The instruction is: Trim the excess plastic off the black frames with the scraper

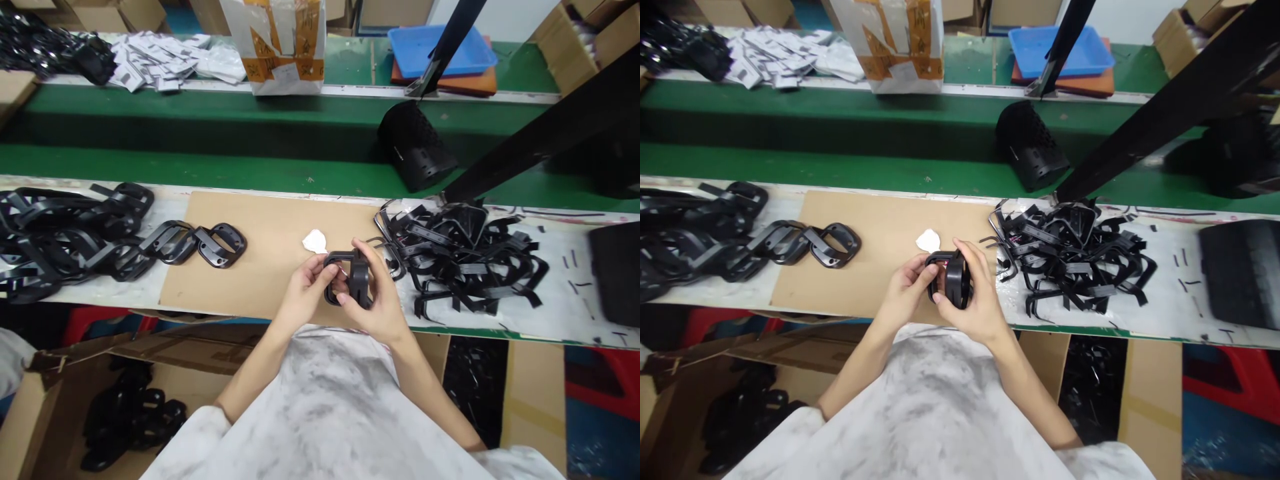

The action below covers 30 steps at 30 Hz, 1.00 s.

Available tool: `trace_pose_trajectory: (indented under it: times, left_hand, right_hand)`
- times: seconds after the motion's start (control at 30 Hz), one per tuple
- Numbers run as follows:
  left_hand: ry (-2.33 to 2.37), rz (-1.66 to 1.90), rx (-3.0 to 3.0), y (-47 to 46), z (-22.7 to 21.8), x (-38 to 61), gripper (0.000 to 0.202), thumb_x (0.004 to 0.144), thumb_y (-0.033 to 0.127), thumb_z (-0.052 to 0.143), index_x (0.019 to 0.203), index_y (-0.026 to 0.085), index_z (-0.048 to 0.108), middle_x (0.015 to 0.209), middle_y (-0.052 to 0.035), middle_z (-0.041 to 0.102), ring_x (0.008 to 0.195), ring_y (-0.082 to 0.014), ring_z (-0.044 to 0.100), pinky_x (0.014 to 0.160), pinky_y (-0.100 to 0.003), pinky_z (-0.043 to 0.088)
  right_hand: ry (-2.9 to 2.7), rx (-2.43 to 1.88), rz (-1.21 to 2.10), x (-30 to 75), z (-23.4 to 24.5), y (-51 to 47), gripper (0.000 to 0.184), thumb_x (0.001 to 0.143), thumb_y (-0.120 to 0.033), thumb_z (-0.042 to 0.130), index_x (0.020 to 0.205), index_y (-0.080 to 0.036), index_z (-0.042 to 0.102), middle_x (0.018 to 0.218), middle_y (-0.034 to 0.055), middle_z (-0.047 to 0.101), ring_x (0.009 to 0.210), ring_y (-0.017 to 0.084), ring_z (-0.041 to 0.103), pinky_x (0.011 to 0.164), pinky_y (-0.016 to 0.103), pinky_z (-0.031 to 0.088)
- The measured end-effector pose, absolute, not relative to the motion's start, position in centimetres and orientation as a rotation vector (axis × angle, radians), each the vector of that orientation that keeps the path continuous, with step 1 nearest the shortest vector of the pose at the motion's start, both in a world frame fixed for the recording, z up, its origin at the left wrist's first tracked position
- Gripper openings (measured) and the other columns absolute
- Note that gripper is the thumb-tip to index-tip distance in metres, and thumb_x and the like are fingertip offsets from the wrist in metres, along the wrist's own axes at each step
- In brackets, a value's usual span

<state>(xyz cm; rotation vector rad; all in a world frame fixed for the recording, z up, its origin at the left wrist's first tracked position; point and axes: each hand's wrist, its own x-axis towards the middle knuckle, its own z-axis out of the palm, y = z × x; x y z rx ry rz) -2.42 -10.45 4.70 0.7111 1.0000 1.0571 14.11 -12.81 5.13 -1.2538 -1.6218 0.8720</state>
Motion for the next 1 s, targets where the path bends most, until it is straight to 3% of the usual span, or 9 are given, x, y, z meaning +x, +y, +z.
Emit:
trace_pose_trajectory:
  times: [0.53, 0.7, 0.9, 1.0]
  left_hand:
    - [0.88, 0.901, 0.756, -9.6, 4.6, -3.0, 0.043, 0.079, 0.047, 0.092, 0.101, 0.015, 0.075, 0.091, -0.0048, 0.074, 0.082, -0.0162, 0.066, 0.075, -0.023, 0.051]
    - [0.915, 0.966, 0.681, -10.0, 3.9, -2.7, 0.043, 0.082, 0.048, 0.089, 0.107, 0.016, 0.074, 0.095, -0.0051, 0.074, 0.083, -0.0162, 0.066, 0.075, -0.024, 0.051]
    - [0.983, 1.014, 0.707, -10.3, 4.0, -2.3, 0.039, 0.084, 0.049, 0.087, 0.105, 0.018, 0.076, 0.094, -0.0039, 0.074, 0.087, -0.0168, 0.065, 0.08, -0.024, 0.05]
    - [0.965, 1.009, 0.71, -10.2, 4.2, -2.5, 0.041, 0.083, 0.049, 0.089, 0.106, 0.017, 0.076, 0.098, -0.0043, 0.074, 0.088, -0.0166, 0.065, 0.08, -0.024, 0.051]
  right_hand:
    - [-1.566, -1.233, 0.918, 13.7, 4.4, -13.2, 0.077, 0.085, -0.032, 0.077, 0.156, -0.028, 0.047, 0.158, 0.0134, 0.053, 0.153, 0.036, 0.045, 0.128, 0.062, 0.036]
    - [-1.394, -1.205, 1.029, 13.0, 4.0, -13.1, 0.089, 0.087, -0.04, 0.079, 0.163, -0.029, 0.034, 0.161, 0.0155, 0.05, 0.15, 0.033, 0.051, 0.124, 0.056, 0.046]
    - [-1.429, -1.22, 0.959, 12.9, 4.1, -13.2, 0.074, 0.086, -0.039, 0.08, 0.151, -0.028, 0.046, 0.16, 0.0144, 0.05, 0.153, 0.035, 0.047, 0.13, 0.059, 0.038]
    - [-1.445, -1.223, 0.934, 12.9, 4.4, -13.2, 0.072, 0.086, -0.039, 0.079, 0.15, -0.027, 0.048, 0.16, 0.0149, 0.05, 0.154, 0.035, 0.045, 0.128, 0.06, 0.04]
